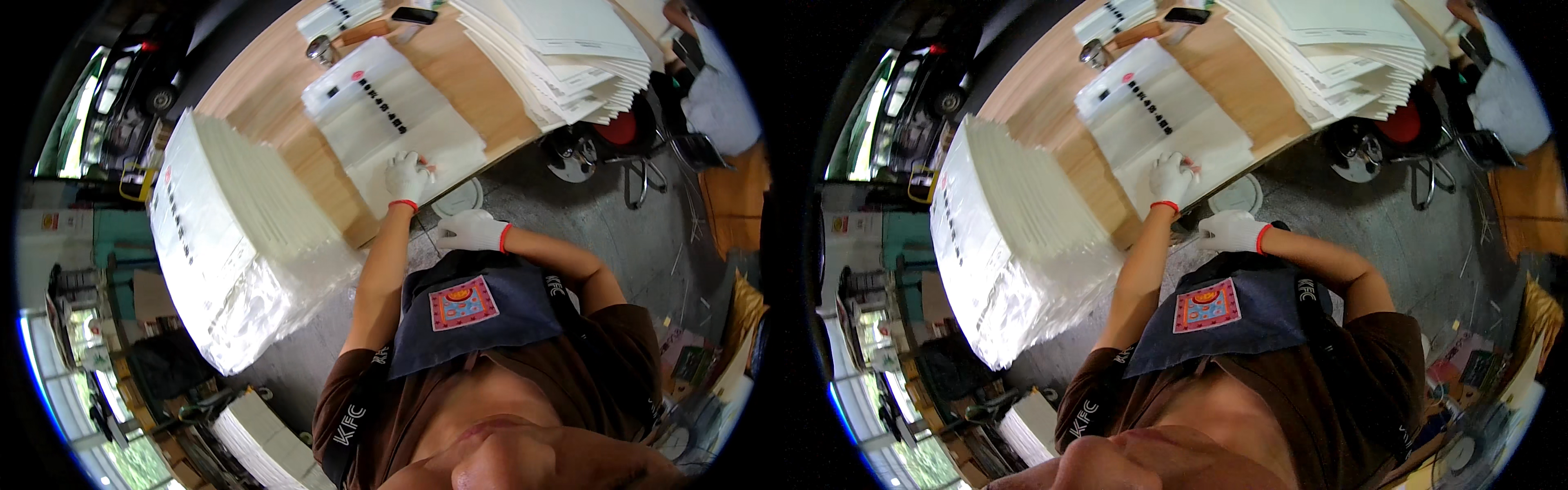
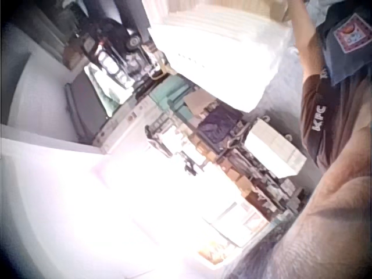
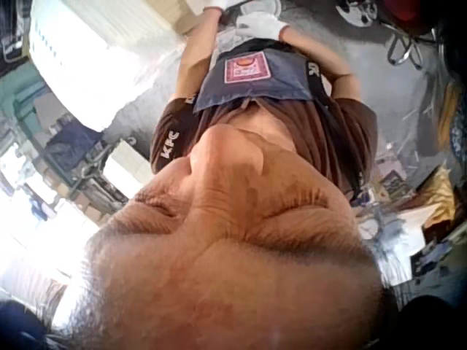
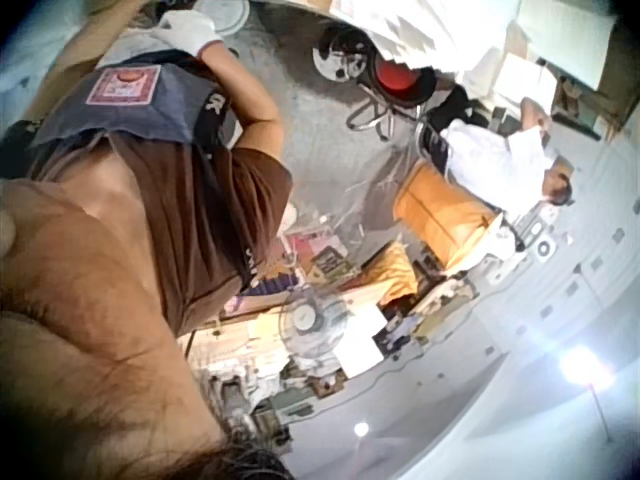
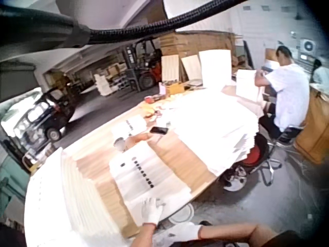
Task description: The person repeatedly picks up stacks of white papers and inserts them into clear plastic sleeves on a table. They handle the papers and sleeves by hand, placing each filled sleeve onto a growing pile.
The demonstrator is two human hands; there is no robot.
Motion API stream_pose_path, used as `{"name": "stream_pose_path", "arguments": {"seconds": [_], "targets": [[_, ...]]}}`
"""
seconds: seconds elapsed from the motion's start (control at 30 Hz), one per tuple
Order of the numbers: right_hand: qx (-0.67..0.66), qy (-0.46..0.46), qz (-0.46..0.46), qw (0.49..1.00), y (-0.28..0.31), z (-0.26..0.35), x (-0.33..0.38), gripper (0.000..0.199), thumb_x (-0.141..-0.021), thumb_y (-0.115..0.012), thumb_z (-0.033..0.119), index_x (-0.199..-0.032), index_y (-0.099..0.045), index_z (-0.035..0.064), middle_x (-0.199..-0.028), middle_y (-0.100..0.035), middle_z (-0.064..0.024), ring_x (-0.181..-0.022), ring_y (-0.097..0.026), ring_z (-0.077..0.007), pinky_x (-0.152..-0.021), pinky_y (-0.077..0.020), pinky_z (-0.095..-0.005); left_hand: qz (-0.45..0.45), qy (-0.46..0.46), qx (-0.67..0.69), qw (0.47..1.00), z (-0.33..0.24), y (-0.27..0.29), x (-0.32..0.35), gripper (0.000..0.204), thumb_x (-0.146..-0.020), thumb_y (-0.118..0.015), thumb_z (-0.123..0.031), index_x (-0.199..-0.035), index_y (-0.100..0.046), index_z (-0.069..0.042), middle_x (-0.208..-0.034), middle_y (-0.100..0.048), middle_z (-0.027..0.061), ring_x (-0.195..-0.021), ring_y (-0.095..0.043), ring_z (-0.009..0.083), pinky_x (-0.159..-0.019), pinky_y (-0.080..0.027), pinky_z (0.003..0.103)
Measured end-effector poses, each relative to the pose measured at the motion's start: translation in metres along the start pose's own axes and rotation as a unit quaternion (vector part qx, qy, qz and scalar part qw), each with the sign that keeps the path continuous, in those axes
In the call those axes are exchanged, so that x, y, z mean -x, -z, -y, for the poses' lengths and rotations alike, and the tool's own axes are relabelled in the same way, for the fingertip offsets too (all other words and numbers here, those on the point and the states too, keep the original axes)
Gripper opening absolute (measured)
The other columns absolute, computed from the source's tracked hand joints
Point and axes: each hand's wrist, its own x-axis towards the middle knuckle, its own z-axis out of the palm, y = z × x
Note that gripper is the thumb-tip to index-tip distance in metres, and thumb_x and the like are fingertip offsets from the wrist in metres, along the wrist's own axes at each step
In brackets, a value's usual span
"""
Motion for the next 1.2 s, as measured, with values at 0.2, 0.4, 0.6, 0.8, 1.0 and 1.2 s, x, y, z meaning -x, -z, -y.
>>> {"name": "stream_pose_path", "arguments": {"seconds": [0.2,0.4,0.6,0.8,1.0,1.2], "targets": [[-0.216,-0.087,-0.035,0.972,0.017,-0.019,-0.005,0.03,-0.086,-0.057,0.036,-0.089,-0.064,0.007,-0.077,-0.067,-0.0084,-0.064,-0.065,-0.0171,-0.061,-0.0514,-0.0304,0.053,-0.037,0.005,0.998,0.019,-0.002,-0.024,0.012,-0.08,-0.061,-0.026,-0.079,-0.063,-0.014,-0.089,-0.062,0.0058,-0.089,-0.057,0.0295,-0.076,-0.045,0.043],[-0.289,-0.115,-0.191,0.931,0.028,-0.069,-0.072,0.048,-0.088,-0.051,0.048,-0.1,-0.063,0.0034,-0.095,-0.067,-0.0152,-0.086,-0.065,-0.0233,-0.073,-0.0518,-0.0374,0.076,0.1,0.134,0.983,0.013,0.007,-0.038,0.01,-0.084,-0.056,-0.022,-0.084,-0.062,-0.014,-0.089,-0.065,0.0107,-0.086,-0.059,0.0308,-0.071,-0.046,0.042],[0.144,-0.034,-0.247,0.958,0.046,-0.054,-0.123,0.049,-0.088,-0.049,0.051,-0.1,-0.064,0.0063,-0.099,-0.066,-0.0159,-0.089,-0.063,-0.031,-0.078,-0.0505,-0.0423,-0.217,0.114,0.473,0.847,0.087,-0.003,-0.077,0.015,-0.09,-0.057,-0.023,-0.101,-0.061,-0.013,-0.078,-0.062,0.0008,-0.065,-0.059,0.0162,-0.058,-0.047,0.033],[-0.096,-0.253,-0.052,0.961,0.095,-0.071,-0.059,0.044,-0.09,-0.048,0.044,-0.086,-0.065,0.0033,-0.075,-0.067,-0.0125,-0.074,-0.065,-0.0293,-0.076,-0.0514,-0.0428,-0.028,0.088,0.569,0.817,0.002,0.102,-0.073,0.023,-0.09,-0.059,-0.012,-0.113,-0.054,-0.01,-0.082,-0.057,0.0018,-0.069,-0.055,0.0062,-0.054,-0.043,0.022],[-0.08,0.024,-0.326,0.942,0.094,-0.033,-0.093,0.034,-0.093,-0.047,0.035,-0.105,-0.064,0.0081,-0.105,-0.065,-0.0125,-0.099,-0.061,-0.0181,-0.083,-0.0472,-0.0325,-0.059,-0.119,0.248,0.96,-0.112,0.103,-0.033,0.022,-0.083,-0.053,0.002,-0.097,-0.063,-0.01,-0.086,-0.068,0.0119,-0.066,-0.064,0.0178,-0.057,-0.049,0.031],[0.177,-0.108,-0.193,0.959,0.089,-0.049,-0.083,0.031,-0.092,-0.047,0.033,-0.103,-0.063,0.0092,-0.101,-0.064,-0.0127,-0.098,-0.061,-0.0252,-0.083,-0.0473,-0.0358,0.075,-0.206,0.264,0.939,-0.157,0.103,0.03,0.023,-0.083,-0.057,0.001,-0.102,-0.064,-0.011,-0.083,-0.066,0.014,-0.072,-0.066,0.0242,-0.063,-0.05,0.034]]}}
